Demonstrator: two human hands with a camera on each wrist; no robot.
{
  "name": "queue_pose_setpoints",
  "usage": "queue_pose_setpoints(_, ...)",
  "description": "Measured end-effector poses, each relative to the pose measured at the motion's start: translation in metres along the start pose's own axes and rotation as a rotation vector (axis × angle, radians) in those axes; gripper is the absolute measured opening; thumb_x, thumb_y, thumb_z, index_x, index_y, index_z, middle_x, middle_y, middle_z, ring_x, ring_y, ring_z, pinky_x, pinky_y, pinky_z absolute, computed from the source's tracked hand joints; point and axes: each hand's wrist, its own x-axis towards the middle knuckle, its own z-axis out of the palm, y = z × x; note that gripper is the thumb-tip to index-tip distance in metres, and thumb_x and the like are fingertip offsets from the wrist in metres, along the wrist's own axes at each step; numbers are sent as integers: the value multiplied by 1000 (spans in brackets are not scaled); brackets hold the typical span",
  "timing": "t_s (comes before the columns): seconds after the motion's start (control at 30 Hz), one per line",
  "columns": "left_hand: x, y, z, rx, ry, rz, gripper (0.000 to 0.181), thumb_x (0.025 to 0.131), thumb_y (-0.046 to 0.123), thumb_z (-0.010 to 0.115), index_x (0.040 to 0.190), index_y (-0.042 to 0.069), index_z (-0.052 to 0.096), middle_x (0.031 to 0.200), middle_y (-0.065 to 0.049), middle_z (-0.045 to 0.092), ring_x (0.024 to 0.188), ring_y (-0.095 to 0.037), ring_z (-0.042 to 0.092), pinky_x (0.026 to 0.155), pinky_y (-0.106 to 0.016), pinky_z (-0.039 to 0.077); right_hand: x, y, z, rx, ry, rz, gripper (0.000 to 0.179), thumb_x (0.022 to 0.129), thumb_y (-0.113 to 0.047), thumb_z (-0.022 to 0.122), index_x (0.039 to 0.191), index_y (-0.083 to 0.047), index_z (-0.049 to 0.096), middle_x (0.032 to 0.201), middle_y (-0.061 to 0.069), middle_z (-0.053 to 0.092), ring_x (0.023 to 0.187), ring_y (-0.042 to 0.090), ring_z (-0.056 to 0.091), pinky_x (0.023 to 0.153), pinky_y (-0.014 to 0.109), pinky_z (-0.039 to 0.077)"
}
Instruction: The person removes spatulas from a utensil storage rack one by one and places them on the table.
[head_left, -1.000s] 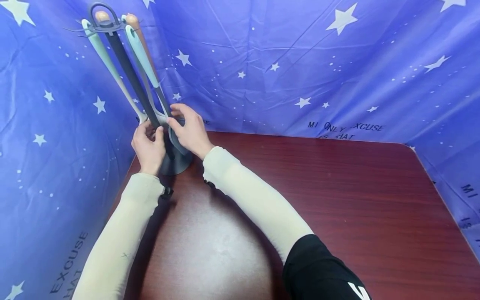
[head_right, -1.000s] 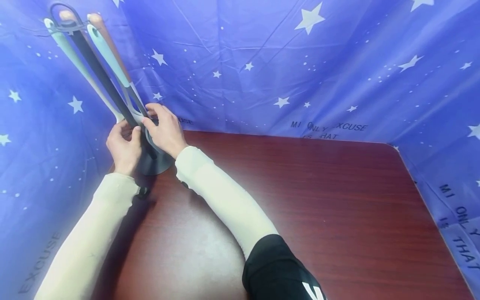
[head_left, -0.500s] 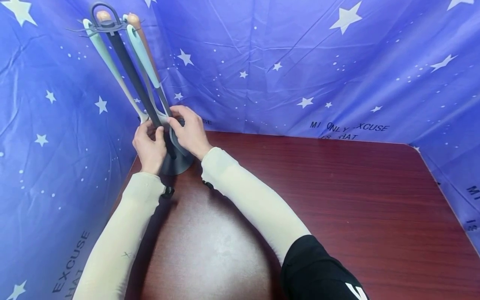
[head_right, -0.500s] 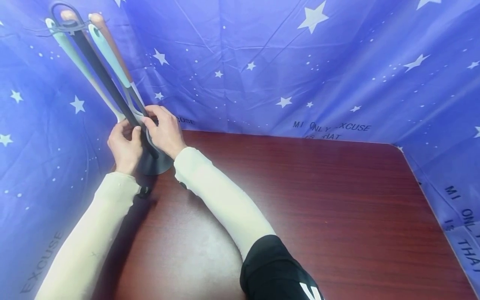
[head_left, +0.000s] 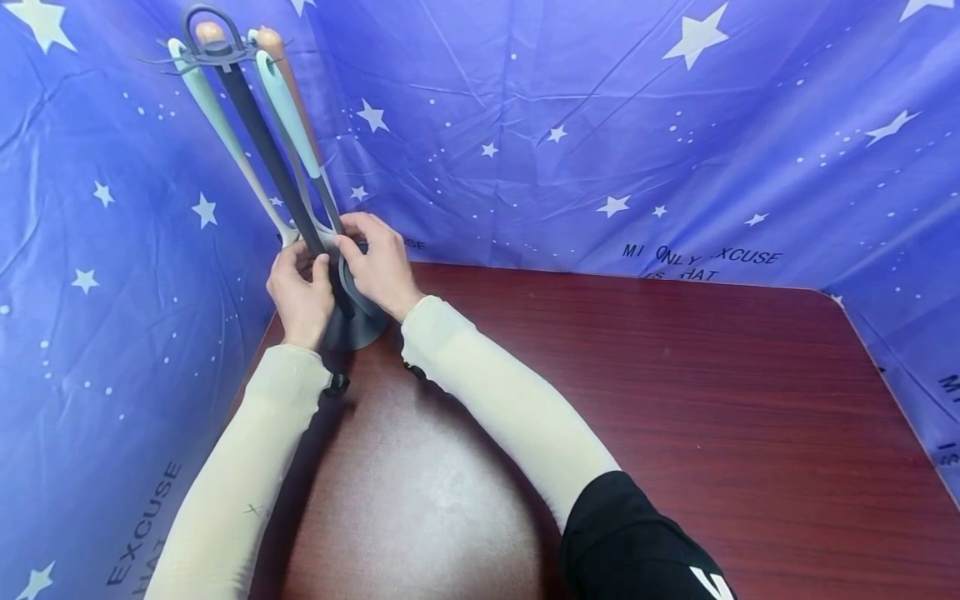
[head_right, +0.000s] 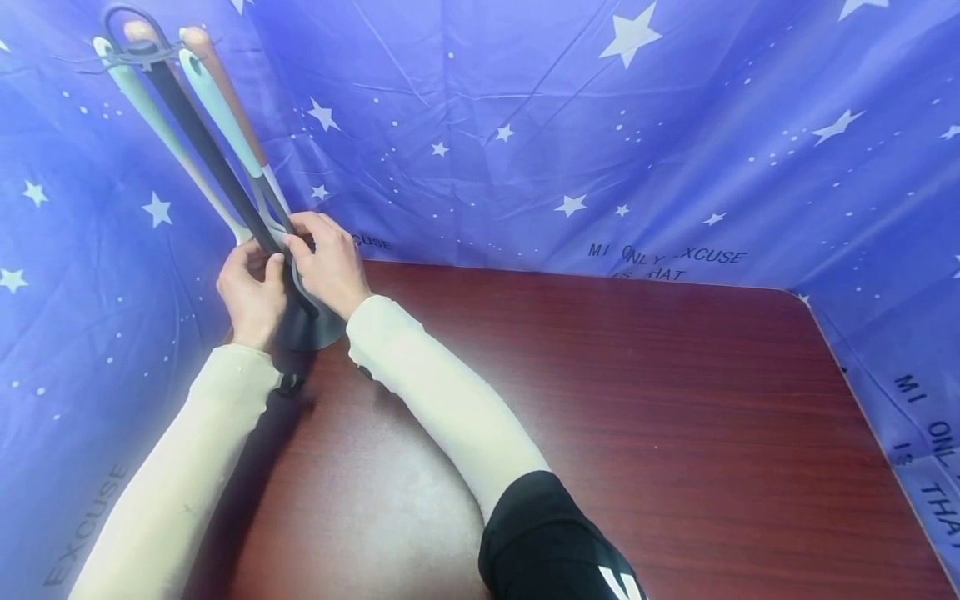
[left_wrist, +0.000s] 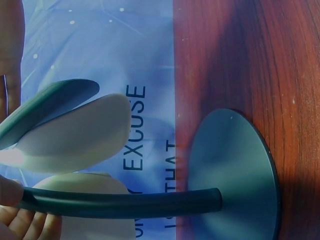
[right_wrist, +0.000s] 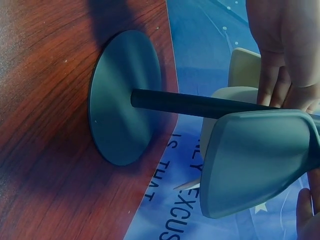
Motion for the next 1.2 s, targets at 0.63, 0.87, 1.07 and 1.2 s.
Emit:
queue_pose_setpoints(0.63, 0, 2, -2, 14, -16, 8, 21, 90, 5, 62, 110, -2, 65, 97, -17, 66, 82, -22, 63, 71, -14, 46, -5, 1, -4, -2, 11, -18, 22, 93, -16, 63, 113, -8, 66, 102, 2, 67, 96, 8, 61, 87, 8, 41)
queue_pose_setpoints(0.87, -2, 4, -1, 19, -17, -14, 21, 90, 5, 62, 110, -1, 65, 97, -15, 68, 82, -21, 63, 70, -13, 46, -7, 3, -5, 2, 40, -40, 21, 92, -15, 64, 112, -7, 66, 101, 3, 67, 96, 9, 61, 87, 9, 41)
queue_pose_setpoints(1.07, -5, 5, 1, -8, -11, -8, 21, 89, 4, 63, 108, -1, 66, 96, -14, 68, 80, -18, 62, 70, -12, 46, -11, 5, -7, 12, 72, -81, 20, 91, -12, 64, 110, -6, 67, 98, 3, 67, 93, 10, 60, 86, 10, 42)
queue_pose_setpoints(1.2, -6, 6, 3, -20, -12, 9, 20, 87, 3, 64, 107, -2, 66, 94, -15, 68, 78, -16, 61, 69, -12, 46, -12, 7, -9, 26, 119, -130, 19, 89, -9, 66, 107, -4, 67, 95, 4, 66, 90, 11, 61, 84, 11, 44)
